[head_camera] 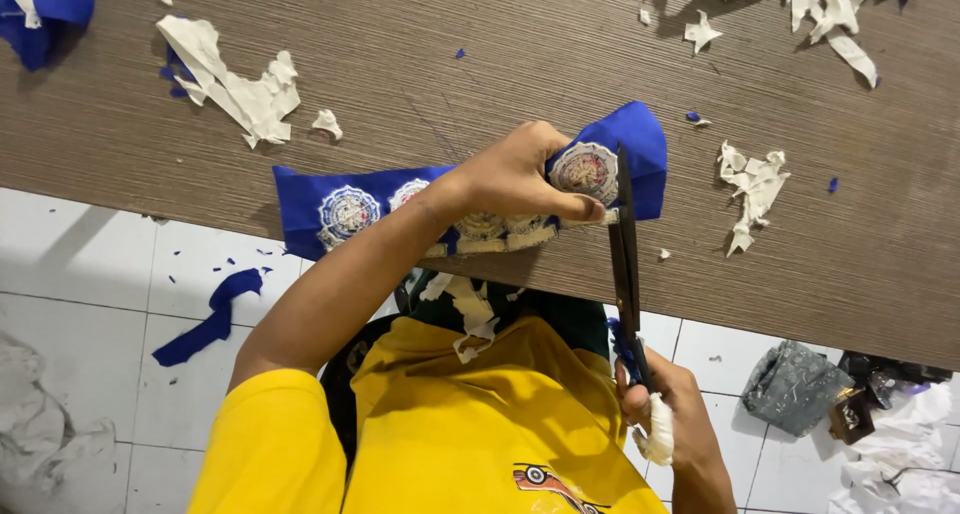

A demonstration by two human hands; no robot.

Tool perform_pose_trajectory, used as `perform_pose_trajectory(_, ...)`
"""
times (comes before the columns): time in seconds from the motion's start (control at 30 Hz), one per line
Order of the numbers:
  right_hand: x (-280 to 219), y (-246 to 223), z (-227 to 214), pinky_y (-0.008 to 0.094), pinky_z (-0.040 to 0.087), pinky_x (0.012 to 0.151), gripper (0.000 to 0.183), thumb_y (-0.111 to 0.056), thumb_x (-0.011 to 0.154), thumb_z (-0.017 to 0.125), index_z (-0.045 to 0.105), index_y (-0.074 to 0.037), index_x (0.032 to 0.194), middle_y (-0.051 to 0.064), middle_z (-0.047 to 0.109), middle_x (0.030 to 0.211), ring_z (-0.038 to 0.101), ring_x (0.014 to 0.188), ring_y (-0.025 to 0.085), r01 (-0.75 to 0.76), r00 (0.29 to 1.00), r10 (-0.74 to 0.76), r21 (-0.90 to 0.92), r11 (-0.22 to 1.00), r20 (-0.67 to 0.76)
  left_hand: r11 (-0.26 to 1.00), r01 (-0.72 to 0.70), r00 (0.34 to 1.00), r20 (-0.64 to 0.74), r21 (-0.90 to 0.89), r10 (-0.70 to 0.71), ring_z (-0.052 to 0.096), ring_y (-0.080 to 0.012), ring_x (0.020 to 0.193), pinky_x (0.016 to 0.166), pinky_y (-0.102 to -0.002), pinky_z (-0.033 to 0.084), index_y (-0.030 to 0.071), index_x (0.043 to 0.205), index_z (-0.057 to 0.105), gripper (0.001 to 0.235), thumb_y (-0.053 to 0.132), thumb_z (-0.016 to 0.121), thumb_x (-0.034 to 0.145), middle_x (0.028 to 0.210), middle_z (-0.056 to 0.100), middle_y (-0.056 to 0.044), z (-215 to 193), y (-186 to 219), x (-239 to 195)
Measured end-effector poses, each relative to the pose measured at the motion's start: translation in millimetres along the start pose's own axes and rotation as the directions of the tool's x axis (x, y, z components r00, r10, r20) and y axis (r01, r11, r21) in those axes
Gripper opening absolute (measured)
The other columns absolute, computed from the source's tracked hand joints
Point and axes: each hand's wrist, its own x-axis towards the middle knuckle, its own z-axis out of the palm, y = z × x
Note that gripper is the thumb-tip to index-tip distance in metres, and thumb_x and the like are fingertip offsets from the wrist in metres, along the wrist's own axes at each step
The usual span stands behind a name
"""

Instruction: Cutting out individual embroidered patches from a strip of blue fabric using scissors

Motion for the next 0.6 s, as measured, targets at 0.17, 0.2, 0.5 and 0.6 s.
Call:
perform_pose_trajectory(0.17, -0.9, 2.3, 0.5, 0.024, 0.038, 0.044, 0.065, -0.072, 0.079, 0.065, 0.06, -0.008, 0.079, -0.001, 0.051, 0.061, 0.045, 0.051, 0.009, 0.009, 1.0, -0.009, -0.008, 1.0, -0.028, 1.0, 0.015, 1.0, -0.009, 0.004, -0.015, 0.075, -0.013, 0.07, 0.057, -0.023, 0.06, 0.008, 0.089, 0.075, 0.024, 0.028, 0.083, 0.078, 0.082, 0.078, -0.004, 0.4, -1.7, 0.5)
perform_pose_trajectory(0.2, -1.0, 3.3, 0.8, 0.024, 0.035, 0.044, 0.064, -0.071, 0.08, 0.065, 0.059, -0.007, 0.079, -0.001, 0.05, 0.06, 0.042, 0.05, 0.009, 0.015, 0.999, -0.015, 0.001, 1.0, -0.04, 0.999, 0.032, 0.999, -0.008, -0.01, -0.032, 0.075, -0.0137, 0.07, 0.057, -0.023, 0.06, 0.007, 0.089, 0.075, 0.024, 0.026, 0.084, 0.077, 0.082, 0.077, -0.004, 0.4, -1.8, 0.7)
perform_pose_trajectory(0.5, 0.0, 6.8, -1.0, 0.023, 0.034, 0.041, 0.055, -0.056, 0.084, 0.071, 0.06, -0.003, 0.08, -0.002, 0.043, 0.058, 0.039, 0.047, 0.008, 0.028, 0.999, -0.026, 0.084, 0.996, -0.021, 0.999, 0.006, 0.999, -0.043, -0.037, -0.008, 0.066, -0.0093, 0.06, 0.054, -0.022, 0.053, 0.013, 0.08, 0.068, 0.03, 0.04, 0.076, 0.086, 0.071, 0.07, 0.003, -0.4, 4.5, -3.1)
perform_pose_trajectory(0.6, 0.8, 12.0, -0.3, 0.024, 0.032, 0.041, 0.059, -0.06, 0.08, 0.072, 0.059, -0.003, 0.079, -0.002, 0.044, 0.058, 0.039, 0.048, 0.008, 0.011, 0.998, -0.003, 0.127, 0.992, -0.057, 0.994, -0.106, 0.984, -0.146, -0.038, 0.099, 0.054, -0.0074, 0.059, 0.052, -0.023, 0.041, 0.015, 0.077, 0.062, 0.027, 0.035, 0.075, 0.09, 0.07, 0.059, 0.005, 2.3, -6.3, -1.5)
